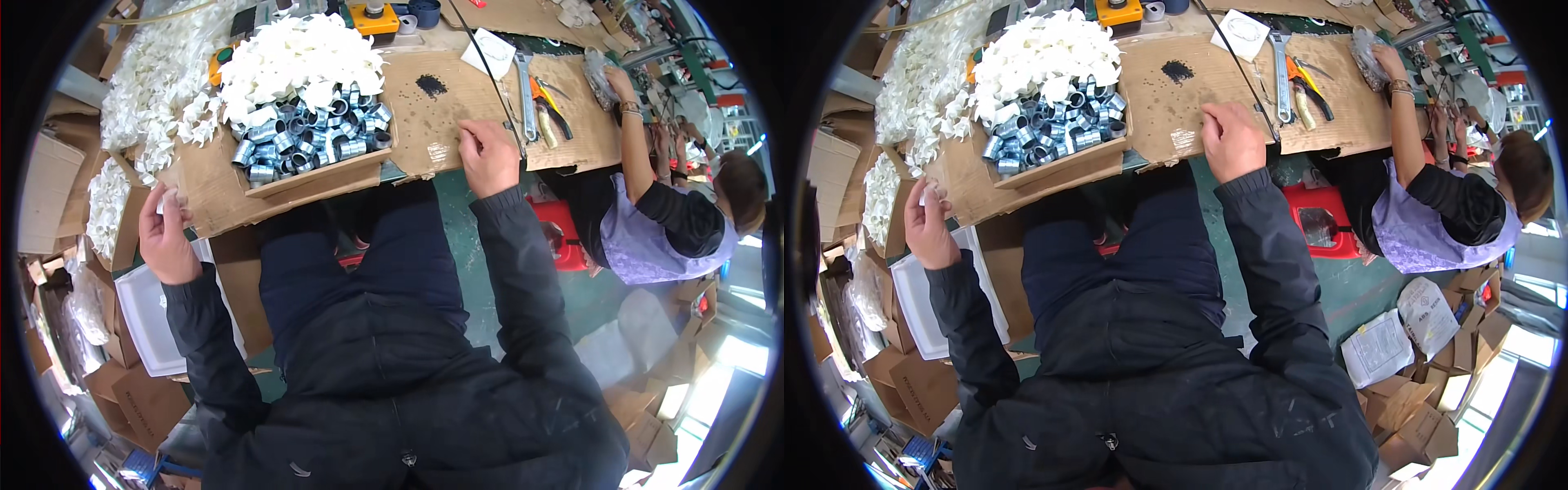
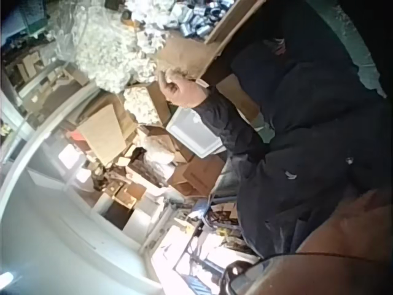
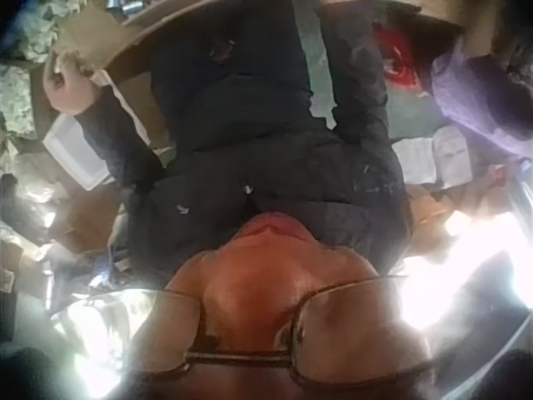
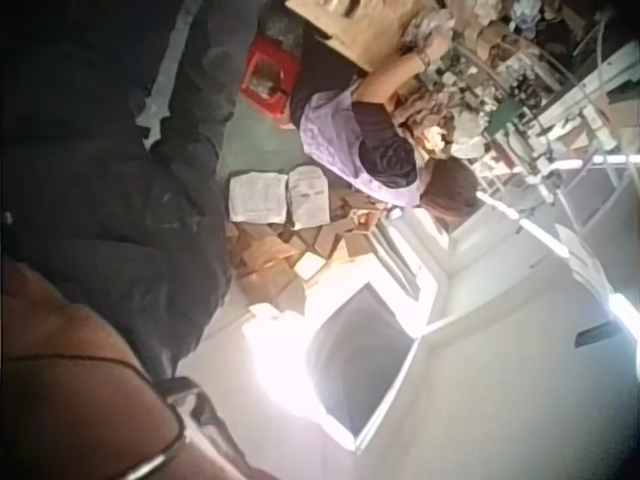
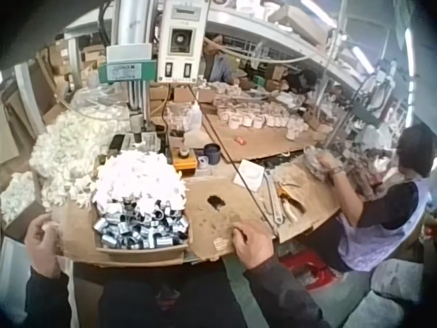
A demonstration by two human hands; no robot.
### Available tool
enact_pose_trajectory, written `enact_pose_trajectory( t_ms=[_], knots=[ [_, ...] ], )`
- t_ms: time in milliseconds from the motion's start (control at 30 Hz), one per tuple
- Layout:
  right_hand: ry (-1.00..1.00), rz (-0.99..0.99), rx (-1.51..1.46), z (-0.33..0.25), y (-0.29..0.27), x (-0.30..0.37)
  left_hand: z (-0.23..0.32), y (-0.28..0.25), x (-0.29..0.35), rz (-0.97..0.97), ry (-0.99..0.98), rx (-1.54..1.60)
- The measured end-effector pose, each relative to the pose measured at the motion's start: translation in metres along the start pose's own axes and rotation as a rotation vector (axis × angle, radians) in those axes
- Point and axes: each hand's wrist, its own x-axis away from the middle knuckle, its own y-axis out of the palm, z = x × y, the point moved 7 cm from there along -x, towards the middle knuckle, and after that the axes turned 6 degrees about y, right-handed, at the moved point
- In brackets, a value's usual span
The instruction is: Assembling or inspecting small white plastic components at a factory workbench.
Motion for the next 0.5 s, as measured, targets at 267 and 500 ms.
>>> enact_pose_trajectory(
  t_ms=[267, 500],
  knots=[
    [0.033, -0.031, 0.111, 0.007, 0.015, 0.0, 0.033, 0.061, 0.084, -0.189, -0.243, 0.673],
    [-0.023, -0.038, 0.191, -0.001, 0.019, 0.0, 0.036, 0.111, 0.128, -0.382, -0.495, 0.858]
  ],
)
